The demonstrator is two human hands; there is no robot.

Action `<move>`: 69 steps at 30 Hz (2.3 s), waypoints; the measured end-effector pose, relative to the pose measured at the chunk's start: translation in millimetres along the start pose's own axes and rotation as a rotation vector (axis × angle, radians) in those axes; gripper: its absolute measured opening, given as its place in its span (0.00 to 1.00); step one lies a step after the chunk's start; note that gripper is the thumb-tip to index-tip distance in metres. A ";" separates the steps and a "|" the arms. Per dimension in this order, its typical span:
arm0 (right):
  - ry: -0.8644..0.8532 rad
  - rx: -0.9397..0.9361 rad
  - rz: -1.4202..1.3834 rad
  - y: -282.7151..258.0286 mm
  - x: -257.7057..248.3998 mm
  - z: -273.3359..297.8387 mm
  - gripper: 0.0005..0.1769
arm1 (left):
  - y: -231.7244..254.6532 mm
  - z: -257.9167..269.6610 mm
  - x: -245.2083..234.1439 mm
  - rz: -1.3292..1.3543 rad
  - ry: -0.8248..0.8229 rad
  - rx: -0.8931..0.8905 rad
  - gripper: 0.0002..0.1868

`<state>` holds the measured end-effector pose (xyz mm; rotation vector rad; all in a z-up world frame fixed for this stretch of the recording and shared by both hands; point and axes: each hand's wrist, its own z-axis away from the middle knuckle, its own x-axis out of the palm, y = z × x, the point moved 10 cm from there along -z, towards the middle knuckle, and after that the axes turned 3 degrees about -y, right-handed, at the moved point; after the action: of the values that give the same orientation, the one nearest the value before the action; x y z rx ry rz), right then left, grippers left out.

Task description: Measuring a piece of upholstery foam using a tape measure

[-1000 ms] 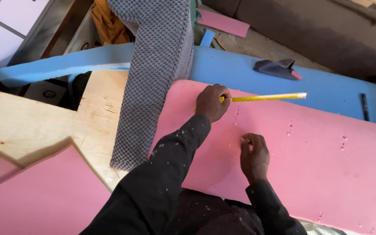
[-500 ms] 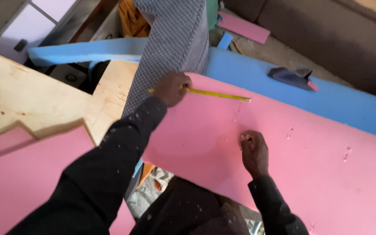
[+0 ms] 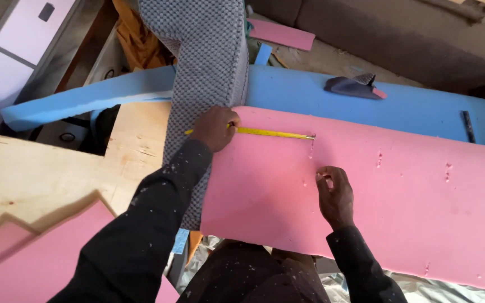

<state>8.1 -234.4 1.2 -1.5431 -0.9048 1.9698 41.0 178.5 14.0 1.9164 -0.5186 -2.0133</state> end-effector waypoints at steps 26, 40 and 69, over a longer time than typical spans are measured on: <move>0.048 -0.145 0.129 -142.8 109.6 -40.5 0.05 | -7.0 -3.5 5.3 0.039 0.056 -0.053 0.03; 0.035 -0.224 0.349 -177.9 151.6 -73.0 0.04 | -11.6 8.9 -0.8 0.262 0.053 -0.108 0.04; 0.062 -0.414 0.265 -215.4 135.7 8.2 0.04 | -64.1 11.0 40.1 0.536 0.158 -0.390 0.06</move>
<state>-40.4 4.8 73.9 -2.0330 -1.1901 1.9822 29.3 217.3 -50.8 1.4869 -0.4888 -1.4783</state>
